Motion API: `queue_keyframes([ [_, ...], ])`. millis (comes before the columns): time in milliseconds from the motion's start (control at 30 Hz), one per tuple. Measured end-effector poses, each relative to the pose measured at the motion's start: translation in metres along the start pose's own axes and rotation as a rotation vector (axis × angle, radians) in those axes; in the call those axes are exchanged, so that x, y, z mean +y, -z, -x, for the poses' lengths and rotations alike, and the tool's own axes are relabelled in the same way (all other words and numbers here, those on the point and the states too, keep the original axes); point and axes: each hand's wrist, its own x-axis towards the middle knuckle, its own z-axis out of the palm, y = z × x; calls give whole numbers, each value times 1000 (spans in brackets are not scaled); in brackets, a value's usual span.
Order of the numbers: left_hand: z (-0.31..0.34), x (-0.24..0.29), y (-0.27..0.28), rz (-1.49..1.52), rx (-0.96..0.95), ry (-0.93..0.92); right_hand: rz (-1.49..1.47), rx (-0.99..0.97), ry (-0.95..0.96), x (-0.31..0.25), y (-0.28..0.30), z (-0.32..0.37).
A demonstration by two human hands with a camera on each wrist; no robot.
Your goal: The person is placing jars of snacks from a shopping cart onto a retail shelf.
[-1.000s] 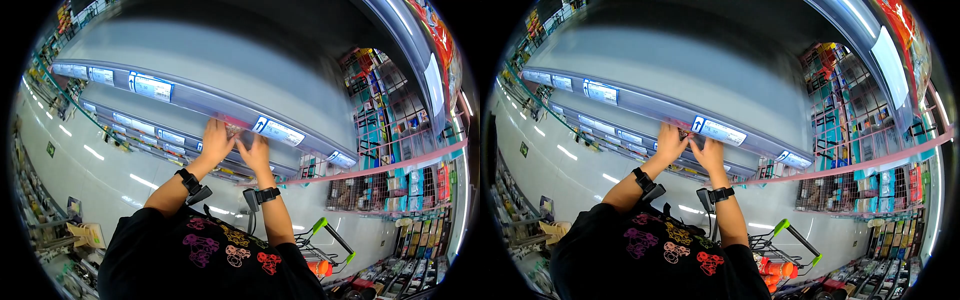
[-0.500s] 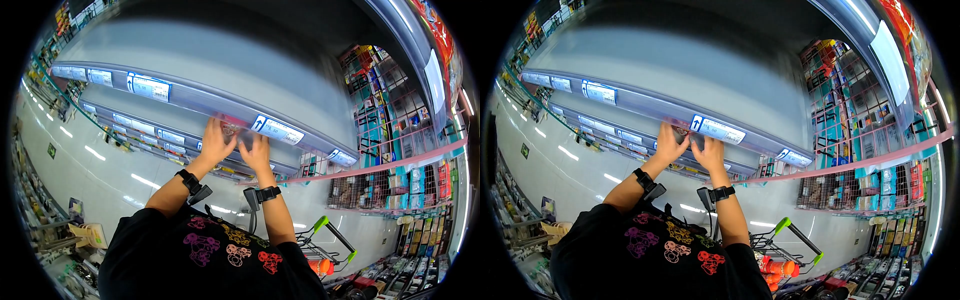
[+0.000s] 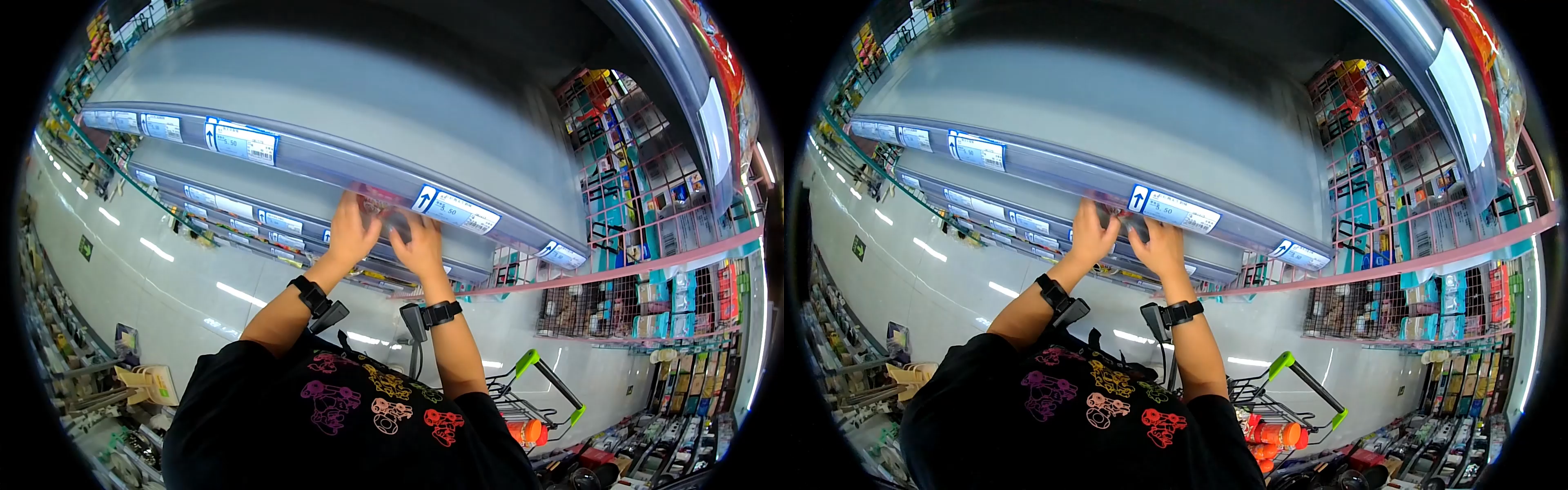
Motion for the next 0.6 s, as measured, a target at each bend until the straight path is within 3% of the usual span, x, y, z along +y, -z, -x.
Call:
queue_keyframes([
  [400,-9,12,5,-100,-138,99,39,-37,-33,-4,1,-3],
  [600,-6,4,0,-195,-183,41,99,-11,-11,3,-5,-1],
])
